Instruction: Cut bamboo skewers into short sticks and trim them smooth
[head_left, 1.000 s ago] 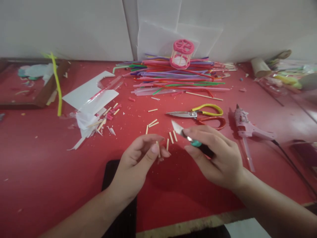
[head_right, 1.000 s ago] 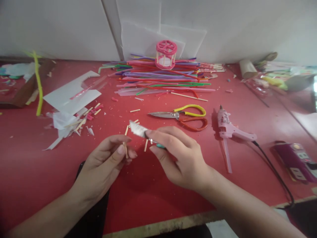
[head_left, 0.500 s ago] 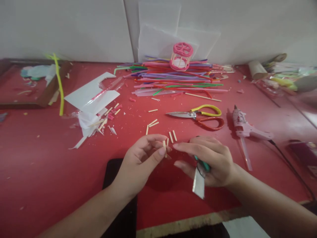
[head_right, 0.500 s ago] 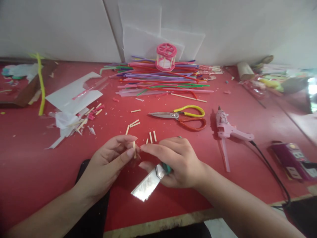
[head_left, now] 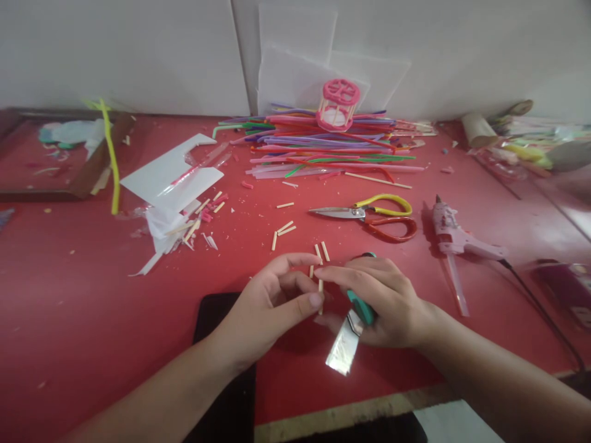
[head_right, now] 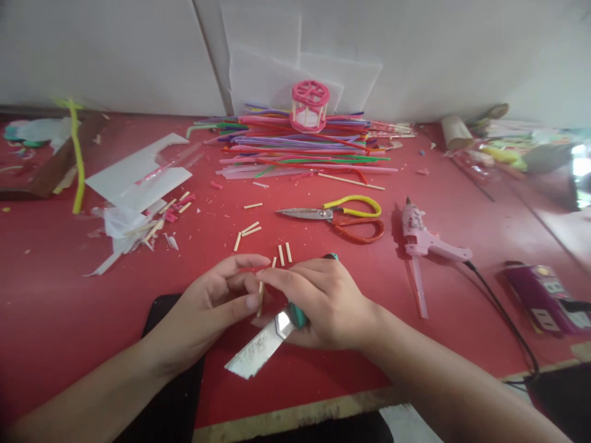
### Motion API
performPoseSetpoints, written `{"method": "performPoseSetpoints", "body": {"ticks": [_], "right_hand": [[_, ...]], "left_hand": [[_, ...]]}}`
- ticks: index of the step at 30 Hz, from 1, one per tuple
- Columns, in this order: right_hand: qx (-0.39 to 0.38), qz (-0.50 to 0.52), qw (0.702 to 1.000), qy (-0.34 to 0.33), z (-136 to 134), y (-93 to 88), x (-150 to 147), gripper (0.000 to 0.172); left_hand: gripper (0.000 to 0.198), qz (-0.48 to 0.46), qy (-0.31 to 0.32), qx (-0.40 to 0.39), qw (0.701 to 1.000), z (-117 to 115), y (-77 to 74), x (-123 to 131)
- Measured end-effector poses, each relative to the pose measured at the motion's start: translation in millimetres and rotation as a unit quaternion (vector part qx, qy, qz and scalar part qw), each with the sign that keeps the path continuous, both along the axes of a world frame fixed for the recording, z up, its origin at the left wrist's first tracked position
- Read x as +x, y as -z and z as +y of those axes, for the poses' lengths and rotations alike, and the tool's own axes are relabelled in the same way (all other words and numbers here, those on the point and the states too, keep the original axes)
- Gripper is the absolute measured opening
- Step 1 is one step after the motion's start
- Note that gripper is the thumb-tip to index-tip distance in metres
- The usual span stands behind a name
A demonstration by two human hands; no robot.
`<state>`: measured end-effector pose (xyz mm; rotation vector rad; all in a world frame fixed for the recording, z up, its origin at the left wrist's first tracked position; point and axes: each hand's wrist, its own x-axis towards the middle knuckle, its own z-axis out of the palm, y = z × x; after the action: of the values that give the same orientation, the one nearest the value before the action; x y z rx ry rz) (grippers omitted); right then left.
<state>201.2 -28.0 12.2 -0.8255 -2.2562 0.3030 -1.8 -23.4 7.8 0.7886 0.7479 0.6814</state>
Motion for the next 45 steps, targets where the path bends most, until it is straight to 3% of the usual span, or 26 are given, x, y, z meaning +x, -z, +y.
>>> {"method": "performPoseSetpoints", "body": {"ticks": [6,10,12,16,18,20,24,26,29,34,40,42,45], "right_hand": [[0.017,-0.008,1.0,0.015,-0.4,0.7,0.0,0.032],[0.029,-0.009,0.999,0.033,1.0,0.8,1.7,0.034],[0.036,-0.005,0.998,0.041,2.2,1.0,4.5,0.034],[0.043,-0.001,0.998,0.051,3.5,0.1,11.9,0.033],[0.054,0.003,0.997,0.06,3.5,-0.6,14.4,0.033],[0.066,0.006,0.995,0.068,3.7,-0.5,15.4,0.034],[0.07,0.01,0.995,0.072,7.2,3.9,13.4,0.035],[0.071,0.015,0.995,0.073,9.5,6.9,11.6,0.034],[0.069,0.021,0.995,0.067,11.1,9.9,9.3,0.032],[0.056,0.023,0.997,0.046,9.6,10.5,7.7,0.038],[0.062,0.02,0.997,0.048,9.0,10.4,6.6,0.034],[0.064,0.02,0.996,0.056,8.9,11.0,6.6,0.034],[0.06,0.022,0.996,0.057,8.6,12.1,7.2,0.038]], "left_hand": [[0.032,0.035,0.0,0.017,0.999,-2.1,-0.7,3.3],[0.028,0.147,-0.084,0.074,0.983,8.3,-5.6,-3.7],[0.024,0.212,-0.151,0.131,0.957,17.9,-14.3,-13.3],[0.013,0.345,-0.184,0.278,0.877,37.8,-37.9,-30.5],[0.011,0.443,-0.168,0.358,0.805,47.8,-43.7,-31.5],[0.01,0.513,-0.1,0.406,0.75,58.4,-41.5,-26.7],[0.014,0.53,0.033,0.461,0.711,76.2,-22.0,-8.6],[0.01,0.555,0.078,0.487,0.67,80.8,-13.0,0.0],[0.011,0.574,0.08,0.498,0.645,82.1,-7.0,7.9],[0.007,0.581,0.053,0.48,0.655,79.7,-6.5,9.3],[0.014,0.568,0.075,0.456,0.681,73.3,-7.6,12.2],[0.015,0.521,0.073,0.436,0.73,64.3,-13.2,15.3],[0.015,0.362,0.061,0.313,0.876,44.3,-23.7,19.2]]}}
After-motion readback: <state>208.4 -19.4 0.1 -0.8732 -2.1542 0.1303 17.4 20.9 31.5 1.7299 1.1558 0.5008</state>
